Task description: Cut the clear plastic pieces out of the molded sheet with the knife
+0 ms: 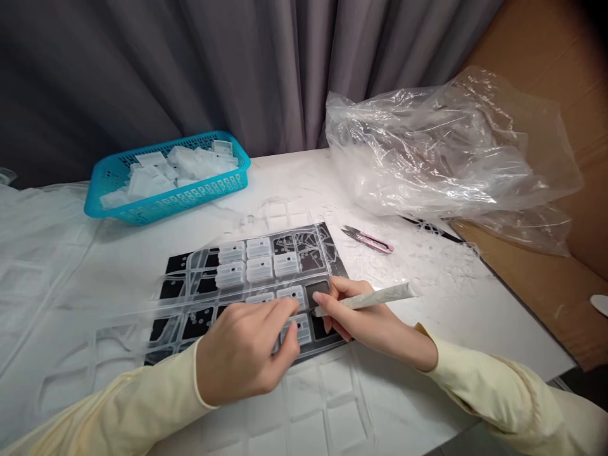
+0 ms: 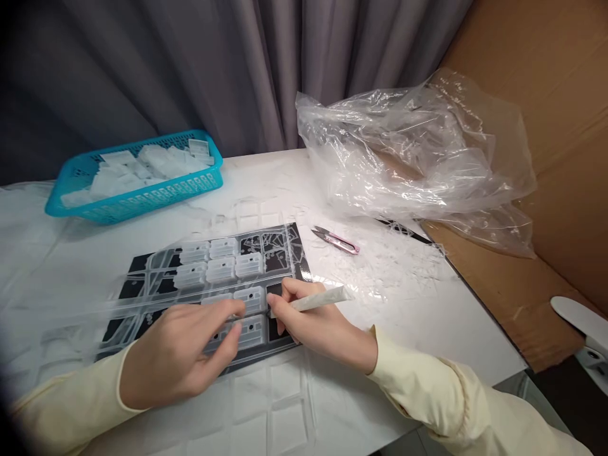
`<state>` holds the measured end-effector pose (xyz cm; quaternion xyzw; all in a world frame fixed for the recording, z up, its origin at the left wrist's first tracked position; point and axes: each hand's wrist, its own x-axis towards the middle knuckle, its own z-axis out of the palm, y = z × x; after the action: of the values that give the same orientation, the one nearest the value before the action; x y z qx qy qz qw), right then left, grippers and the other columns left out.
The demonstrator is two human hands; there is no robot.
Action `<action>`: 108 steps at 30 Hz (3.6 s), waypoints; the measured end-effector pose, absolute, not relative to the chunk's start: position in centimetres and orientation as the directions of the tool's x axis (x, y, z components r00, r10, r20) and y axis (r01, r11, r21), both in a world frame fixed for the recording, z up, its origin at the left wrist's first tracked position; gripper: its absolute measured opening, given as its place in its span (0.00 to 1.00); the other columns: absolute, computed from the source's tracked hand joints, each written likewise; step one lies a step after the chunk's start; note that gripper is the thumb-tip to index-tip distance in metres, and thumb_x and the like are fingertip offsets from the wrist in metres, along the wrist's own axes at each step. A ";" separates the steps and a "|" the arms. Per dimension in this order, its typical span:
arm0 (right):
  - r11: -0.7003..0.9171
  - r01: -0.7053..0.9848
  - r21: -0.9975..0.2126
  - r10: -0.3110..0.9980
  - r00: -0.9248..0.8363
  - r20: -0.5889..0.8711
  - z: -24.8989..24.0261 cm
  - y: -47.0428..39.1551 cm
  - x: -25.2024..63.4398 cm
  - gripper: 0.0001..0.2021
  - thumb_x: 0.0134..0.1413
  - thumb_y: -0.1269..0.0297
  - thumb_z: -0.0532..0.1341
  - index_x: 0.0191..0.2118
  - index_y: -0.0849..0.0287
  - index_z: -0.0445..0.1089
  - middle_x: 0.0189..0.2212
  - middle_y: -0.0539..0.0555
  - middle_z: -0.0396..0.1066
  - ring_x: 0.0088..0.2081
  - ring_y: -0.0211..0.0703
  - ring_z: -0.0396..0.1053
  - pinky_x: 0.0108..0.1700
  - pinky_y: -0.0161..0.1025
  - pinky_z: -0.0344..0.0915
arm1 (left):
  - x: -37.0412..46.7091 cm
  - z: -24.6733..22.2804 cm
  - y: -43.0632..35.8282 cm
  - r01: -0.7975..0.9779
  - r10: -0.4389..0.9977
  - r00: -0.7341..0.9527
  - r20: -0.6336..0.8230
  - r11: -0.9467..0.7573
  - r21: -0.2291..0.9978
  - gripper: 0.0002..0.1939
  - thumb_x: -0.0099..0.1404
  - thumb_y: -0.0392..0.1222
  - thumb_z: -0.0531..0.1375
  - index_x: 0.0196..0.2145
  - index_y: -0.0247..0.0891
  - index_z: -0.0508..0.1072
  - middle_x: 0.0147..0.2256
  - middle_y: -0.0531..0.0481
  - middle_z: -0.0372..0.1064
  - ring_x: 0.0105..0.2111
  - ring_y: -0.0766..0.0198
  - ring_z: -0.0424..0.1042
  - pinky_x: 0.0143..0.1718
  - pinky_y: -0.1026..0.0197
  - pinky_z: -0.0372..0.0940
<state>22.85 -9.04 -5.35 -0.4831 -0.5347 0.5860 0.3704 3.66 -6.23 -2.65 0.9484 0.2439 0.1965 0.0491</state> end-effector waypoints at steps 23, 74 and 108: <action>0.029 0.242 -0.970 0.965 -0.258 -0.035 -5.6 -8.8 22.5 0.15 0.60 0.64 0.51 0.22 0.58 0.53 0.14 0.42 0.56 0.16 0.30 0.55 0.22 0.32 0.52 | 4.4 -3.3 -3.0 0.339 0.367 0.930 0.021 -0.878 0.338 0.06 0.65 0.31 0.48 0.33 0.36 0.63 0.39 0.46 0.57 0.38 0.59 0.55 0.36 0.58 0.56; -0.269 0.017 -0.963 0.934 -0.242 -0.265 -5.6 -8.9 22.6 0.14 0.59 0.64 0.50 0.22 0.58 0.51 0.14 0.43 0.60 0.12 0.28 0.53 0.14 0.27 0.50 | 4.0 -4.8 -5.0 0.249 0.270 0.875 0.402 -0.963 0.104 0.05 0.59 0.37 0.55 0.35 0.35 0.68 0.35 0.46 0.72 0.40 0.56 0.67 0.37 0.54 0.59; -0.273 0.024 -0.962 0.938 -0.214 -0.272 -5.1 -9.1 22.5 0.12 0.53 0.70 0.50 0.20 0.57 0.50 0.12 0.43 0.59 0.11 0.28 0.52 0.14 0.28 0.48 | 4.0 -4.7 -4.8 0.165 0.258 0.901 0.348 -0.947 0.276 0.07 0.57 0.38 0.56 0.35 0.36 0.68 0.33 0.47 0.71 0.39 0.55 0.66 0.38 0.52 0.57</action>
<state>22.48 -9.13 -5.08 -0.5059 -0.4757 0.6169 0.3704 4.03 -4.81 -4.74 0.9676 0.1092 0.1932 0.1208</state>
